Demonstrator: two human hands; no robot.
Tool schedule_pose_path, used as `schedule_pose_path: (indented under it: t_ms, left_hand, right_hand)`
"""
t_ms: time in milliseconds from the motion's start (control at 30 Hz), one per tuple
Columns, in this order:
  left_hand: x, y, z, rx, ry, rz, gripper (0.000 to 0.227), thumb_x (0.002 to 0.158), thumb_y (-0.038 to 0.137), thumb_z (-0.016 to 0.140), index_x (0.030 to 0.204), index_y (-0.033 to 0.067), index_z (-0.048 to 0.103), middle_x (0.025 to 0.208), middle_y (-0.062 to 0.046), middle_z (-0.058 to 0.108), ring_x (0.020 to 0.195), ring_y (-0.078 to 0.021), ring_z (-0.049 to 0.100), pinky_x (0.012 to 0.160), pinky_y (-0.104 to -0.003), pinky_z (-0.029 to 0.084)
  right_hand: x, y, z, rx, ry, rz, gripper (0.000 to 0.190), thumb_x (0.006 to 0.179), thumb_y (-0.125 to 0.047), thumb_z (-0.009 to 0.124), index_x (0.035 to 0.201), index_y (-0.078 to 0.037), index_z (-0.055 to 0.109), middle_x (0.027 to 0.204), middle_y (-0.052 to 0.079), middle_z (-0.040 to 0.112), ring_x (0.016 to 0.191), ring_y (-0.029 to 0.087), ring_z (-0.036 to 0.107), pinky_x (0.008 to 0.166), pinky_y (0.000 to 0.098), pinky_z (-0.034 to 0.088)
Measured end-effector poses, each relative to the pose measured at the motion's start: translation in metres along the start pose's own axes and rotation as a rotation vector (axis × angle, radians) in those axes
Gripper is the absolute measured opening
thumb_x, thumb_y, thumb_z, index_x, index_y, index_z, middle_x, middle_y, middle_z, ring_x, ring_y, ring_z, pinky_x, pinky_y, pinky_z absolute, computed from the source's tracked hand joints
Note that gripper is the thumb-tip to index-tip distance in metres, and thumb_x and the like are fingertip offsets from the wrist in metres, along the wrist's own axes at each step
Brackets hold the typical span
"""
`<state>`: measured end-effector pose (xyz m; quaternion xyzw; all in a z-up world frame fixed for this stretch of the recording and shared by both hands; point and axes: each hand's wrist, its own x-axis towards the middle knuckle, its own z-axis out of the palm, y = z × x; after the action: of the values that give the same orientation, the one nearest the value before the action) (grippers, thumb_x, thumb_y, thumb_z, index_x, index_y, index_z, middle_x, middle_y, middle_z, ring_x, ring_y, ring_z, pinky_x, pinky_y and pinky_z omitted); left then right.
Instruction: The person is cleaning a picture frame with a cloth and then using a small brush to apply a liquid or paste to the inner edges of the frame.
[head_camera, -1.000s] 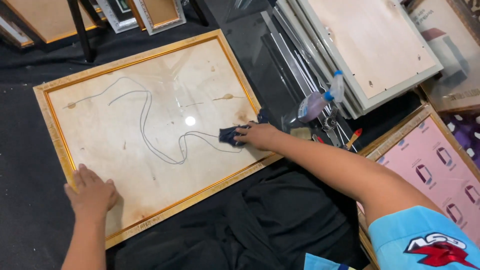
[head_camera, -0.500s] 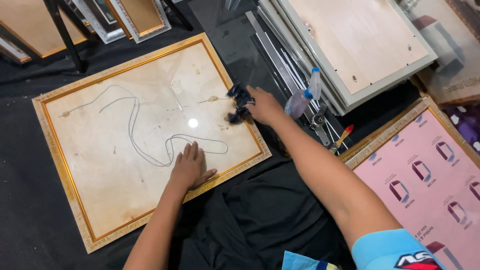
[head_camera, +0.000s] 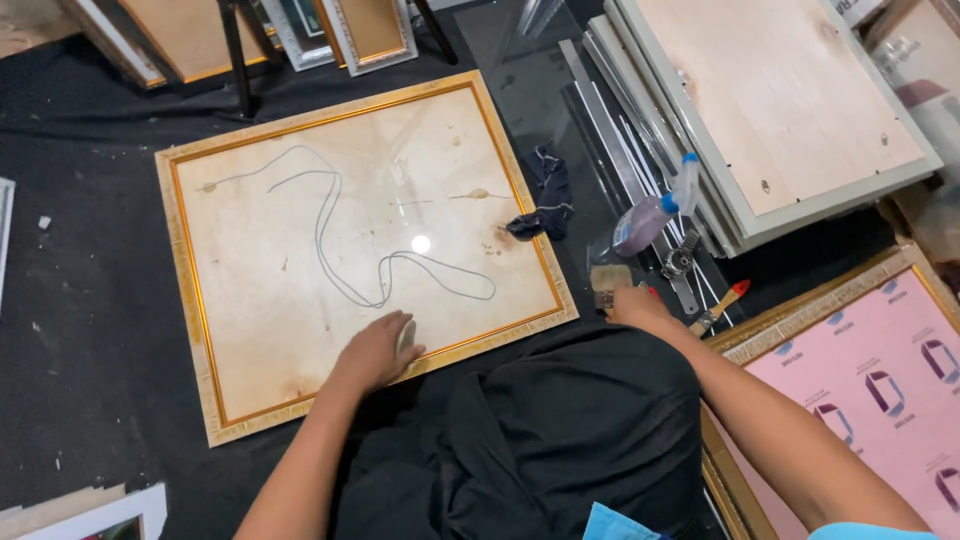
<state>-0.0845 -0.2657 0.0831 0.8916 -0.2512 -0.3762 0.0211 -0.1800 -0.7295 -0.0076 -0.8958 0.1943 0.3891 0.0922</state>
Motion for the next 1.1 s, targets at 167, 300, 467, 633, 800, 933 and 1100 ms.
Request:
schedule_pose_path:
  t_ms: [167,300,467,633,800,933,1100]
  left_hand:
    - [-0.015,-0.060,-0.026,-0.254,0.329,-0.174,0.033,0.099,0.040,0.054,0.098,0.0097,0.068,0.111,-0.014,0.067,0.113,-0.0409,0.067,0.088,-0.053,0.055]
    - [-0.044,-0.122,-0.039,-0.220,0.380,-0.285,0.064,0.092,0.025,0.059,0.155,0.0230,0.047,0.160,-0.013,0.040,0.140,-0.0413,0.049,0.106,-0.056,0.050]
    - [-0.049,-0.181,0.019,-0.503,0.512,-0.650,0.081,0.094,0.033,0.066,0.162,0.0063,0.032,0.154,-0.026,0.041,0.141,-0.0427,0.044,0.105,-0.056,0.045]
    - [-0.040,-0.176,0.020,-0.655,0.433,-0.632,0.090,0.093,0.039,0.068,0.163,0.0028,0.025,0.160,-0.028,0.031,0.148,-0.0456,0.032,0.116,-0.059,0.032]
    - [-0.053,-0.166,-0.002,-0.718,0.508,-0.595,0.089,0.097,0.037,0.067,0.163,-0.0008,0.022,0.161,-0.031,0.027,0.150,-0.0487,0.026,0.119,-0.062,0.028]
    - [-0.062,-0.163,-0.010,-0.757,0.521,-0.660,0.086,0.099,0.035,0.067,0.163,0.0012,0.021,0.161,-0.028,0.027,0.151,-0.0439,0.024,0.119,-0.058,0.028]
    - [-0.058,-0.163,-0.015,-0.726,0.476,-0.695,0.086,0.099,0.035,0.066,0.163,0.0009,0.019,0.162,-0.029,0.025,0.152,-0.0428,0.020,0.121,-0.058,0.024]
  right_hand:
    - [-0.052,-0.014,-0.048,-0.015,0.073,0.030,0.041,0.090,-0.045,0.061,0.117,-0.014,0.055,0.125,0.027,0.070,0.125,0.046,0.064,0.101,0.0525,0.053]
    - [-0.113,-0.049,-0.118,-0.034,0.196,0.004,0.031,0.095,-0.039,0.055,0.115,-0.016,0.060,0.110,0.025,0.076,0.114,0.046,0.070,0.092,0.0522,0.056]
    - [-0.165,-0.126,-0.174,0.647,0.082,-0.311,0.024,0.099,-0.004,0.048,0.121,-0.003,0.057,0.088,0.025,0.075,0.056,0.025,0.064,0.045,0.0292,0.048]
    - [-0.168,-0.202,-0.179,1.155,-0.086,-0.530,0.040,0.087,-0.002,0.040,0.120,0.005,0.063,0.095,0.021,0.073,0.071,0.019,0.068,0.061,0.0311,0.056]
    - [-0.139,-0.222,-0.161,1.439,-0.135,-0.720,0.049,0.083,0.007,0.061,0.132,0.004,0.059,0.108,0.020,0.074,0.099,0.028,0.077,0.090,0.0369,0.064]
    - [-0.100,-0.206,-0.125,0.669,0.356,-0.490,0.026,0.093,-0.027,0.076,0.099,-0.002,0.074,0.075,0.016,0.071,0.069,0.026,0.072,0.061,0.0360,0.061]
    - [-0.043,-0.172,-0.097,0.067,0.335,-0.197,0.036,0.082,-0.038,0.071,0.071,-0.005,0.074,0.060,0.013,0.071,0.067,0.030,0.074,0.064,0.0404,0.061]
